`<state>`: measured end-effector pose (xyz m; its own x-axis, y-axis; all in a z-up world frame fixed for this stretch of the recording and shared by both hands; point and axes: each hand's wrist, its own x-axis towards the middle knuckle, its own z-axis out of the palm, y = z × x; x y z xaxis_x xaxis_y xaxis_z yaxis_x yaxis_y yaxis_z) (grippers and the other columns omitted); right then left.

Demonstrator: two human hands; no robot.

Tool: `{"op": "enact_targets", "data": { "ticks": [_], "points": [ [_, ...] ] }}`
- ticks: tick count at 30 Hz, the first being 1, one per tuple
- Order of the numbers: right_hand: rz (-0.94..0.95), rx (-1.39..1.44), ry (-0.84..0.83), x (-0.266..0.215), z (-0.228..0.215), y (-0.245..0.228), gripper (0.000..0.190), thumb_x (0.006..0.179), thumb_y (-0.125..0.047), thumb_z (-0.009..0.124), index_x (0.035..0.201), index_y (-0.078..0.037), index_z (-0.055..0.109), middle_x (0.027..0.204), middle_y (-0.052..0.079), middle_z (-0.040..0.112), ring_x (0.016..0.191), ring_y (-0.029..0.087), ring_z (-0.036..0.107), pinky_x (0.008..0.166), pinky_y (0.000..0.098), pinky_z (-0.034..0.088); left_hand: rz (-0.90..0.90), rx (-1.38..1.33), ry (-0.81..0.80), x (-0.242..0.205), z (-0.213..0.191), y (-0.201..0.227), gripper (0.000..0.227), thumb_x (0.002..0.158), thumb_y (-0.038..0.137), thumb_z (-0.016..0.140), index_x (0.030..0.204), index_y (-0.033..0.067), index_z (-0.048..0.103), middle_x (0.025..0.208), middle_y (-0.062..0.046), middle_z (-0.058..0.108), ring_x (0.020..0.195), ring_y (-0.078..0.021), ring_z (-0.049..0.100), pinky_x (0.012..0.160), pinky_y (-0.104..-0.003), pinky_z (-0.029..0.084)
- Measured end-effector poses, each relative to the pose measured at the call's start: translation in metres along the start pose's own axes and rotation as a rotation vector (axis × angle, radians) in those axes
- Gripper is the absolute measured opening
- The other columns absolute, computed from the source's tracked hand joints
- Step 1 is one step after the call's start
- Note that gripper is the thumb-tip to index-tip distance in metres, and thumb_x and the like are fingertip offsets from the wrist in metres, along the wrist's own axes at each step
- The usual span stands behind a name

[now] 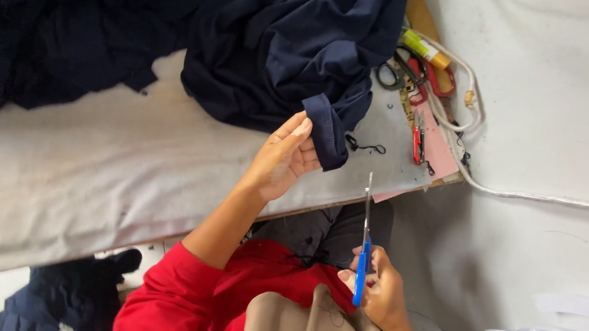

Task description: Trimming excess threads from dark blue fabric pieces using scissors at a sewing workstation.

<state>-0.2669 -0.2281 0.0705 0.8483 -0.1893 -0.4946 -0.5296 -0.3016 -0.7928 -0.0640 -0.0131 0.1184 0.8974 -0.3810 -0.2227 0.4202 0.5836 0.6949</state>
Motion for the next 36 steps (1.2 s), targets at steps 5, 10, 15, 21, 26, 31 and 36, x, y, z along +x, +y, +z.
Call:
{"op": "enact_targets", "data": {
  "ticks": [5, 10, 15, 21, 26, 31, 36],
  "points": [
    [-0.075, -0.298, 0.147, 0.013, 0.014, 0.008, 0.051, 0.070, -0.043, 0.094, 0.083, -0.017, 0.051, 0.055, -0.004, 0.039, 0.045, 0.010, 0.036, 0.049, 0.0317, 0.041, -0.170, 0.067, -0.121, 0.017, -0.003, 0.024, 0.016, 0.092, 0.023, 0.071, 0.091, 0.0178, 0.056, 0.070, 0.008, 0.034, 0.061, -0.0032, 0.036, 0.062, -0.021, 0.038],
    [-0.234, -0.385, 0.313, 0.022, 0.032, 0.005, 0.052, 0.068, -0.046, 0.093, 0.080, -0.018, 0.051, 0.060, -0.005, 0.055, 0.052, 0.017, 0.048, 0.056, 0.0341, 0.048, -0.337, 0.085, 0.004, 0.027, -0.014, 0.029, 0.017, 0.100, 0.032, 0.061, 0.105, 0.0164, 0.066, 0.098, -0.009, 0.076, 0.090, -0.0220, 0.074, 0.084, -0.037, 0.059],
    [-0.270, -0.458, 0.387, 0.024, 0.042, -0.011, 0.052, 0.068, -0.044, 0.092, 0.100, -0.018, 0.061, 0.079, -0.008, 0.072, 0.070, 0.013, 0.068, 0.066, 0.0327, 0.055, -0.402, 0.049, 0.021, 0.026, -0.020, 0.037, 0.024, 0.103, 0.034, 0.053, 0.116, 0.0148, 0.062, 0.109, -0.013, 0.075, 0.099, -0.0266, 0.074, 0.090, -0.042, 0.059],
    [-0.352, -0.629, 0.581, 0.021, 0.045, -0.021, 0.059, 0.065, -0.044, 0.095, 0.111, -0.021, 0.067, 0.082, -0.012, 0.071, 0.077, 0.006, 0.070, 0.064, 0.0321, 0.057, -0.292, 0.078, -0.061, 0.014, -0.024, 0.028, 0.011, 0.096, 0.025, 0.065, 0.099, 0.0154, 0.064, 0.086, 0.000, 0.062, 0.076, -0.0124, 0.062, 0.081, -0.034, 0.059],
    [-0.305, -0.699, 0.677, 0.019, 0.050, -0.016, 0.058, 0.066, -0.051, 0.093, 0.109, -0.021, 0.067, 0.082, -0.012, 0.071, 0.075, 0.008, 0.069, 0.060, 0.0344, 0.055, -0.280, 0.074, -0.038, 0.009, -0.017, 0.033, 0.025, 0.093, 0.022, 0.068, 0.115, 0.0110, 0.072, 0.102, -0.006, 0.076, 0.093, -0.0190, 0.074, 0.087, -0.034, 0.057],
    [-0.423, -0.793, 0.808, 0.026, 0.051, 0.002, 0.059, 0.068, -0.055, 0.093, 0.105, -0.018, 0.065, 0.079, -0.011, 0.069, 0.069, 0.008, 0.066, 0.057, 0.0302, 0.051, -0.235, 0.002, -0.043, 0.004, -0.013, 0.034, 0.013, 0.097, 0.026, 0.067, 0.093, 0.0136, 0.067, 0.075, 0.008, 0.060, 0.079, -0.0099, 0.067, 0.084, -0.030, 0.057],
    [-0.474, -0.765, 0.802, 0.026, 0.044, 0.000, 0.052, 0.072, -0.048, 0.091, 0.101, -0.016, 0.062, 0.077, -0.006, 0.070, 0.066, 0.013, 0.068, 0.056, 0.0292, 0.053, -0.261, 0.002, -0.031, 0.003, -0.016, 0.022, 0.036, 0.098, 0.022, 0.064, 0.077, 0.0211, 0.034, 0.072, 0.007, 0.029, 0.063, -0.0079, 0.029, 0.071, -0.025, 0.042]
  ]
}}
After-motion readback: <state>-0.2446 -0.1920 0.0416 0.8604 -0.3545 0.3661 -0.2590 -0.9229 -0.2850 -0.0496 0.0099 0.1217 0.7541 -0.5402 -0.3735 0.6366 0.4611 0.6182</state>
